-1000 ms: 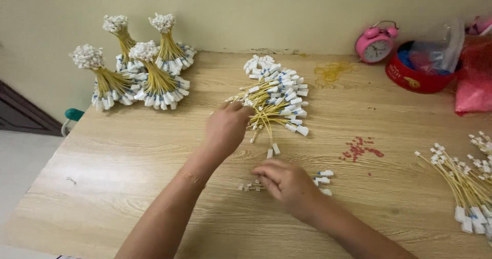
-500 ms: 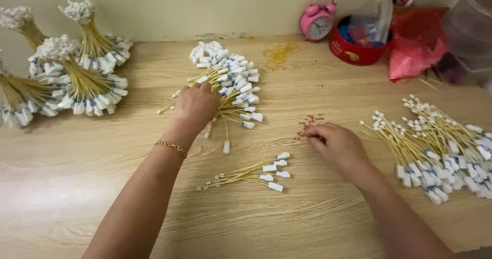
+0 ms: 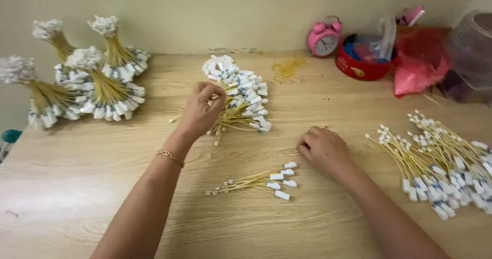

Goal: Assembling small electrical cable harnesses by attaching small components to wire connectors.

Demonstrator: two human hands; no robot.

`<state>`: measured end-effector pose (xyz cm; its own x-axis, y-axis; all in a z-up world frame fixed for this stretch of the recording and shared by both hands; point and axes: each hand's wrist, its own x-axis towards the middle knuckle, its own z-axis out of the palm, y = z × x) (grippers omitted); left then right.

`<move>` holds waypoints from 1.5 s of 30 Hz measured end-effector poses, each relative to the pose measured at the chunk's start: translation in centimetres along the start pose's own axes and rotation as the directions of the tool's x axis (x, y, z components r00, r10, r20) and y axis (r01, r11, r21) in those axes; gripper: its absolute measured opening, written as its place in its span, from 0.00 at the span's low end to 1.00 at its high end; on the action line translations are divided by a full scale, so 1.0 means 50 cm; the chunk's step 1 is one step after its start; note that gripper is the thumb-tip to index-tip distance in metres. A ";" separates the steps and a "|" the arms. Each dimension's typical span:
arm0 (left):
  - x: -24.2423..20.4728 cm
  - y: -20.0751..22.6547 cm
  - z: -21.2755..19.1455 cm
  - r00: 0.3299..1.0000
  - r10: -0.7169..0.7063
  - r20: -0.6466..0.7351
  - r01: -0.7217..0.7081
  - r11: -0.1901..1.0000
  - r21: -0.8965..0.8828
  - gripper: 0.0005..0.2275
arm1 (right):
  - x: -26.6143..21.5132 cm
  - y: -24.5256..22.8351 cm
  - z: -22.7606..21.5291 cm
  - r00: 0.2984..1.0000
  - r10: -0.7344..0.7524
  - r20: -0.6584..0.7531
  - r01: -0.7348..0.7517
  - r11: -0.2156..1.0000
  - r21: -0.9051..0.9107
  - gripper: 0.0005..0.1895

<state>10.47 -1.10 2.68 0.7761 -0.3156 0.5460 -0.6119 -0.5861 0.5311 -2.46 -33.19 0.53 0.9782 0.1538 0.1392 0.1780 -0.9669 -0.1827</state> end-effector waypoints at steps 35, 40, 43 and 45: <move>-0.186 0.124 0.013 0.822 -0.478 0.308 0.350 -0.002 -0.937 0.04 | 0.067 -0.265 -0.045 0.999 0.000 0.054 -0.052 0.215 0.975 0.13; -0.184 0.127 0.001 0.810 -0.502 0.303 0.343 -0.013 -0.939 0.12 | 0.055 -0.276 -0.059 0.997 0.023 -0.076 0.055 0.502 0.863 0.11; -0.183 0.130 -0.004 0.804 -0.513 0.300 0.339 -0.019 -0.941 0.14 | 0.056 -0.274 -0.057 0.978 -0.039 -0.203 0.181 0.636 0.750 0.08; -0.183 0.134 -0.007 0.800 -0.519 0.300 0.343 -0.015 -0.939 0.14 | 0.051 -0.288 -0.077 0.984 -0.027 -0.178 0.161 0.571 0.805 0.10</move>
<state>-0.80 -1.85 1.45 0.9844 -0.1726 -0.0332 0.1320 0.6016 0.7878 -2.95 -19.65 7.27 0.9385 0.1417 0.3148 0.3451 -0.3637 -0.8652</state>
